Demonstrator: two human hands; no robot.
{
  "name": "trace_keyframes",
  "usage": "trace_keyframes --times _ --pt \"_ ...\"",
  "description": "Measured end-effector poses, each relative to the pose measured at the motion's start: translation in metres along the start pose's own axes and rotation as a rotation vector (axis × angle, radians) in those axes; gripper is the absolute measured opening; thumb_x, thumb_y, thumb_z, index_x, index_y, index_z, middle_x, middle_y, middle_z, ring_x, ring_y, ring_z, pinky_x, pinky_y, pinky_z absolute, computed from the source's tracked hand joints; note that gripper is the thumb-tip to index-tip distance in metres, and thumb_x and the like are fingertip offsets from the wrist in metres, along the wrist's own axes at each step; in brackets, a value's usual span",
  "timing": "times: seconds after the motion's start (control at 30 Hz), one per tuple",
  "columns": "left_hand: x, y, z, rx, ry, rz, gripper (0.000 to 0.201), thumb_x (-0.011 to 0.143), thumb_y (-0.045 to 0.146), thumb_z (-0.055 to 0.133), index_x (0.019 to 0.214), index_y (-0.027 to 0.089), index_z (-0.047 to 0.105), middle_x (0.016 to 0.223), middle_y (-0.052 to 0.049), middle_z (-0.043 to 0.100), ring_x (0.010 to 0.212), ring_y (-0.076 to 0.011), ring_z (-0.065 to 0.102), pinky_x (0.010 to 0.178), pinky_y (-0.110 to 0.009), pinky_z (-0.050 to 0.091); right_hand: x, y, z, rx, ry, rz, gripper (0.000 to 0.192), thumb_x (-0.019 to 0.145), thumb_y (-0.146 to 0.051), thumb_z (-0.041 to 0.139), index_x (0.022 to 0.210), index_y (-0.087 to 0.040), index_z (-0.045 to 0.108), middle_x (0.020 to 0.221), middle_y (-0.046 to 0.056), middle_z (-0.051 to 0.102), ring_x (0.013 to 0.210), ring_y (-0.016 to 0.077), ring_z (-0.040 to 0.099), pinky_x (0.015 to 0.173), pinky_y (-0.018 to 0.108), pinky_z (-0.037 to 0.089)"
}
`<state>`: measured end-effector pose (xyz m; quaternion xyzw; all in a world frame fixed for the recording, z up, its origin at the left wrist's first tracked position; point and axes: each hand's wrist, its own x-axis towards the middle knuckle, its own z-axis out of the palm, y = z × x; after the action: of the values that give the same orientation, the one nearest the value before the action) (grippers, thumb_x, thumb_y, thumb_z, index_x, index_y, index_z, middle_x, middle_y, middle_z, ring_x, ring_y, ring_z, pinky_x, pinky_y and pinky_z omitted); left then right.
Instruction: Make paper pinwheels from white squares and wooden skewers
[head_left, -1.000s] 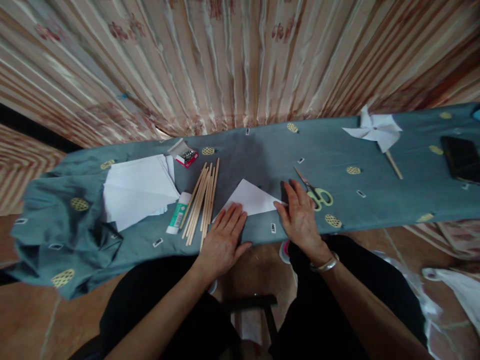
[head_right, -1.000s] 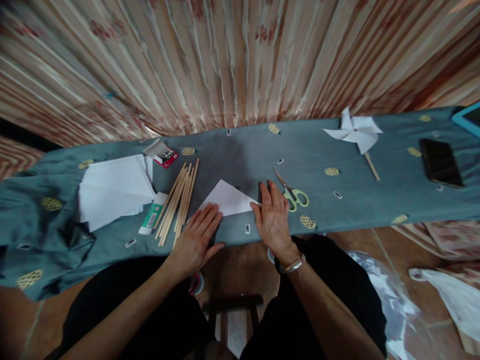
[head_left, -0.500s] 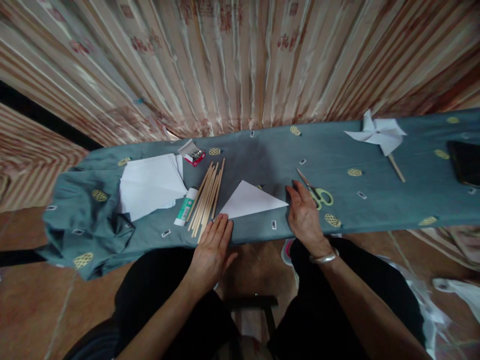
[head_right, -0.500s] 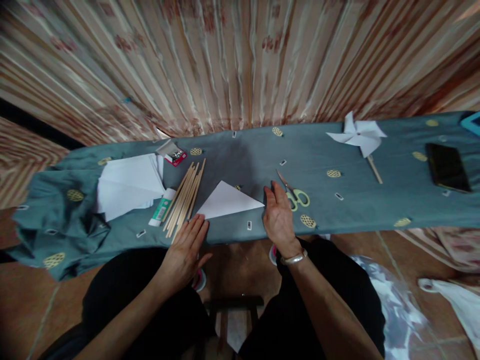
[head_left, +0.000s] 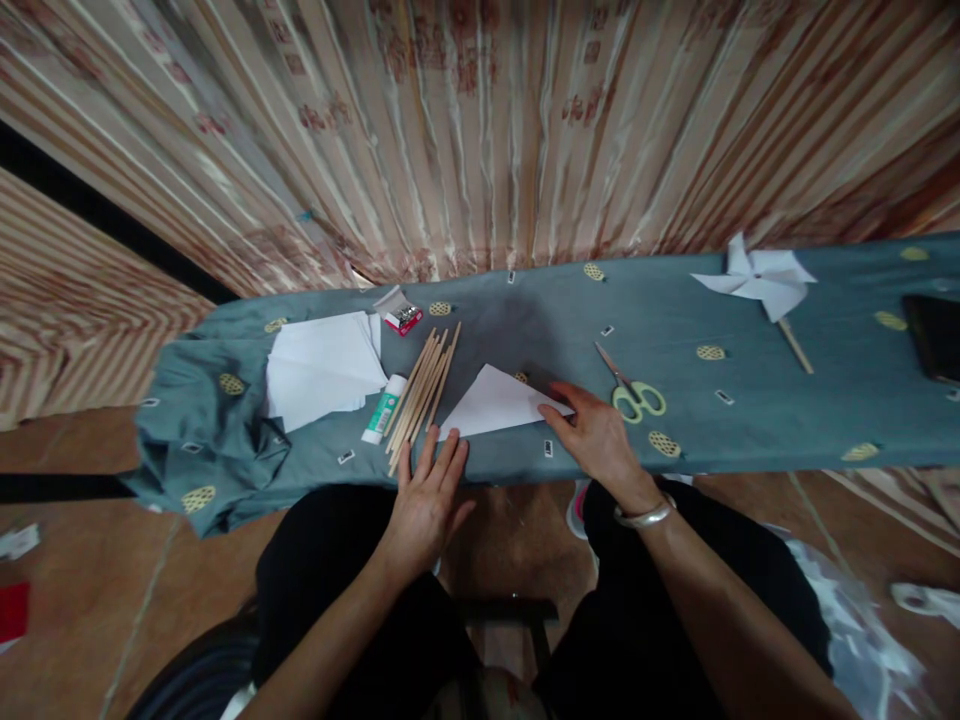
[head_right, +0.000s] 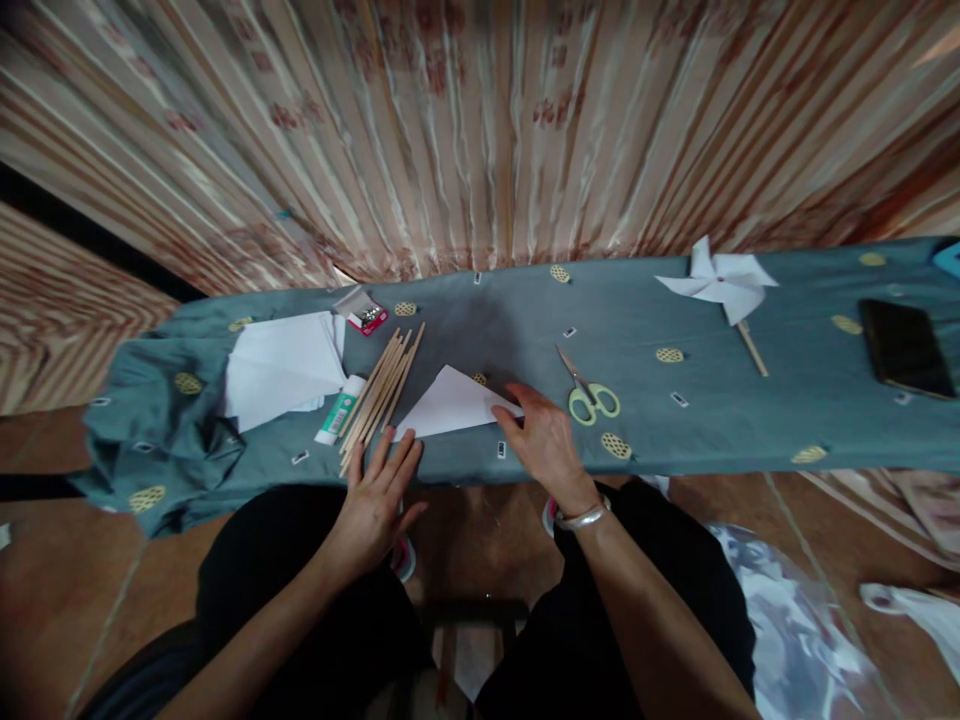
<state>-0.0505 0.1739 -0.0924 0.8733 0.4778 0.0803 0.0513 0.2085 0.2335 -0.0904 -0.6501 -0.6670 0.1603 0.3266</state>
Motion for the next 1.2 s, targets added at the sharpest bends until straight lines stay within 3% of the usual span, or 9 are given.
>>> trace_keyframes --times 0.2,0.33,0.47,0.57,0.63,0.73,0.87,1.0,1.2 --pt "-0.001 0.001 -0.005 -0.068 0.031 -0.029 0.069 0.091 0.024 0.056 0.152 0.017 0.025 0.154 -0.02 0.037 0.148 -0.0374 0.016 0.112 -0.072 0.016 0.002 0.021 0.0 0.387 -0.098 0.212 0.026 0.075 -0.031 0.067 0.098 -0.019 0.073 0.09 0.007 0.077 0.08 0.0232 0.073 0.077 0.04 0.058" --pt "0.013 0.011 -0.014 -0.261 0.174 -0.064 0.065 0.095 0.031 0.051 0.154 0.025 0.022 0.159 -0.017 0.028 0.15 -0.0334 0.011 0.116 -0.067 0.014 0.007 0.026 -0.009 0.636 0.113 0.284 0.032 0.069 -0.041 0.074 0.093 -0.019 0.072 0.083 0.006 0.077 0.074 0.0209 0.071 0.074 0.038 0.059" --pt "0.048 0.028 -0.013 -0.863 0.227 -0.243 0.076 0.095 0.038 0.052 0.155 0.03 0.007 0.162 -0.015 0.021 0.147 -0.029 0.027 0.115 -0.054 0.032 0.007 0.014 -0.02 0.708 0.231 0.255 0.035 0.069 -0.043 0.076 0.096 -0.021 0.071 0.086 0.005 0.076 0.077 0.0209 0.072 0.076 0.039 0.059" --pt "0.081 0.036 -0.01 -1.319 0.115 -0.456 0.08 0.096 0.035 0.049 0.154 0.033 -0.007 0.161 -0.017 0.024 0.138 -0.0272 0.044 0.108 -0.048 0.045 -0.003 -0.001 -0.021 0.622 0.133 0.183 0.03 0.077 -0.04 0.072 0.1 -0.021 0.071 0.091 0.005 0.077 0.082 0.0211 0.072 0.077 0.038 0.06" --pt "0.098 0.038 -0.01 -1.466 0.124 -0.54 0.088 0.092 0.032 0.056 0.154 0.035 -0.007 0.163 -0.016 0.018 0.137 -0.0268 0.046 0.106 -0.045 0.047 -0.012 -0.01 -0.019 0.494 0.045 0.142 0.027 0.083 -0.037 0.066 0.105 -0.022 0.071 0.094 0.005 0.077 0.083 0.0208 0.073 0.078 0.037 0.06" --pt "0.113 0.039 -0.009 -1.535 0.185 -0.568 0.099 0.085 0.024 0.064 0.153 0.037 -0.007 0.164 -0.013 0.013 0.136 -0.0254 0.047 0.106 -0.043 0.048 -0.023 -0.018 -0.013 0.341 -0.03 0.045 0.026 0.087 -0.033 0.061 0.11 -0.025 0.07 0.098 0.004 0.077 0.082 0.0198 0.073 0.079 0.037 0.06" --pt "0.119 0.039 -0.005 -1.563 0.241 -0.58 0.093 0.082 0.023 0.067 0.153 0.031 0.007 0.16 -0.013 0.027 0.129 -0.0229 0.054 0.104 -0.04 0.048 -0.026 -0.02 -0.008 0.294 -0.083 -0.037 0.027 0.088 -0.031 0.06 0.113 -0.024 0.067 0.099 0.004 0.076 0.081 0.0182 0.071 0.079 0.035 0.06" --pt "0.116 0.04 -0.004 -1.579 0.266 -0.529 0.086 0.08 0.024 0.068 0.151 0.028 0.02 0.155 -0.014 0.036 0.123 -0.0229 0.058 0.104 -0.041 0.047 -0.024 -0.022 -0.01 0.298 -0.109 -0.024 0.041 0.084 -0.042 0.067 0.119 -0.02 0.064 0.1 0.007 0.074 0.085 0.0198 0.07 0.08 0.037 0.059" --pt "0.102 0.051 -0.003 -1.556 0.221 -0.414 0.097 0.071 0.029 0.075 0.15 0.026 0.019 0.154 -0.016 0.036 0.127 -0.026 0.054 0.106 -0.044 0.045 -0.017 -0.027 -0.015 0.334 -0.087 0.072 0.052 0.084 -0.052 0.061 0.125 -0.019 0.059 0.106 0.011 0.074 0.091 0.0237 0.071 0.083 0.042 0.058"
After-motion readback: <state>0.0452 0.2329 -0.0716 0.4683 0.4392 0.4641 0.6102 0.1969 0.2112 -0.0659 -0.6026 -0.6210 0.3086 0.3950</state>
